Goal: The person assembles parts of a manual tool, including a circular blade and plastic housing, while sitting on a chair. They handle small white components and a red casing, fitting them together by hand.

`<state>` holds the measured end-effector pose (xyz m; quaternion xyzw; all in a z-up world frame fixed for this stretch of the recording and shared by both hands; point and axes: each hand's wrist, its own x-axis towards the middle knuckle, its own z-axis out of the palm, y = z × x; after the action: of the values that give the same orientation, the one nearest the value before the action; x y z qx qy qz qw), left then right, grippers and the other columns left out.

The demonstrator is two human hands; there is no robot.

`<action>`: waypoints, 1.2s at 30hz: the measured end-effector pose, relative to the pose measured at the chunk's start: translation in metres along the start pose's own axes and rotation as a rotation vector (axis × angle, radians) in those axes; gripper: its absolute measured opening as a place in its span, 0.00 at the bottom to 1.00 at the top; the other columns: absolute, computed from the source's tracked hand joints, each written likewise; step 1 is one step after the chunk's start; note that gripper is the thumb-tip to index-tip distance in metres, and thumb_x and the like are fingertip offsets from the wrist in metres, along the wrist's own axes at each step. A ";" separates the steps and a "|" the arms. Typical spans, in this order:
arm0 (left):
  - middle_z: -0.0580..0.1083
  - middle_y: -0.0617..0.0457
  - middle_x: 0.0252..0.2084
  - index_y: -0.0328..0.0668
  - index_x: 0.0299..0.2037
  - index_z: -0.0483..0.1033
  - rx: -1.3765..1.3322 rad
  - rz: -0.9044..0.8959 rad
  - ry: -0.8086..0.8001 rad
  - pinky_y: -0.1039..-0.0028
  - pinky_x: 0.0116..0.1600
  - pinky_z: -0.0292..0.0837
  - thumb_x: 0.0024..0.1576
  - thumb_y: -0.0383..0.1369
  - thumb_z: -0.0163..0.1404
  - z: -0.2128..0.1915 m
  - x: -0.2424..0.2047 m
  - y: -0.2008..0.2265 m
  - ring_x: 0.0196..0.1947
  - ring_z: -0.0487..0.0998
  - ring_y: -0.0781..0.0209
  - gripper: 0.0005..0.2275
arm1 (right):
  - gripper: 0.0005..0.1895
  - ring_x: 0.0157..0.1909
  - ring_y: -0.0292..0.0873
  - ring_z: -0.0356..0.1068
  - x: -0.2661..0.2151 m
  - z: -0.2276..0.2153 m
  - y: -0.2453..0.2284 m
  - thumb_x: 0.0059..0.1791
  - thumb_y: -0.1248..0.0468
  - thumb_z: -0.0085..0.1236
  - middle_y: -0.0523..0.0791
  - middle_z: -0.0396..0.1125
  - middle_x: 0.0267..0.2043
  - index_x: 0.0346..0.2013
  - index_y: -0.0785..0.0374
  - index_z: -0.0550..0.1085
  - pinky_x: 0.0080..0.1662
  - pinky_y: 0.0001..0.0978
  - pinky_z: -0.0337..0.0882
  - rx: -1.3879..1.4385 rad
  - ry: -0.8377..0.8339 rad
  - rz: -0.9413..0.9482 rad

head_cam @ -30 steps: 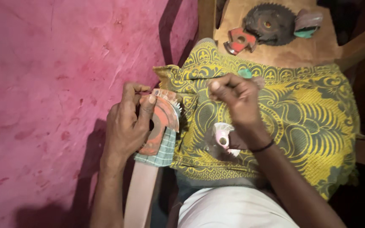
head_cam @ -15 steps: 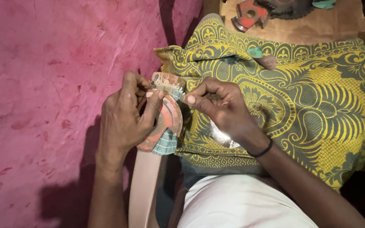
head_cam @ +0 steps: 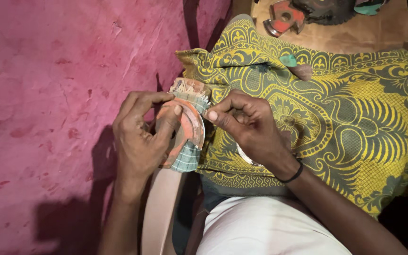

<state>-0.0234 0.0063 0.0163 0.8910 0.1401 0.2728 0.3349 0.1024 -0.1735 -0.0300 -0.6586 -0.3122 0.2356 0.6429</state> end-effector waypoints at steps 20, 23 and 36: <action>0.73 0.60 0.33 0.35 0.48 0.77 -0.141 -0.216 0.037 0.81 0.36 0.68 0.59 0.34 0.64 0.013 -0.008 0.004 0.31 0.70 0.75 0.14 | 0.07 0.32 0.30 0.68 0.005 -0.006 0.010 0.53 0.63 0.62 0.41 0.74 0.33 0.39 0.65 0.80 0.36 0.22 0.70 0.283 0.003 0.133; 0.73 0.58 0.30 0.36 0.49 0.77 -0.058 -0.191 0.021 0.81 0.32 0.67 0.57 0.35 0.65 0.011 -0.006 0.006 0.28 0.71 0.75 0.16 | 0.07 0.34 0.29 0.69 0.005 -0.007 0.007 0.53 0.63 0.61 0.40 0.75 0.34 0.39 0.65 0.80 0.37 0.23 0.71 0.293 -0.009 0.140; 0.71 0.52 0.26 0.38 0.45 0.79 -0.019 -0.234 0.005 0.71 0.31 0.66 0.54 0.37 0.67 0.007 0.004 0.010 0.26 0.70 0.64 0.15 | 0.05 0.31 0.28 0.66 0.000 0.004 -0.001 0.53 0.67 0.63 0.40 0.73 0.31 0.37 0.68 0.79 0.35 0.22 0.66 0.254 0.048 0.152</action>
<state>-0.0151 -0.0036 0.0202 0.8647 0.2412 0.2355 0.3725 0.0996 -0.1703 -0.0290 -0.5991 -0.2136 0.3052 0.7087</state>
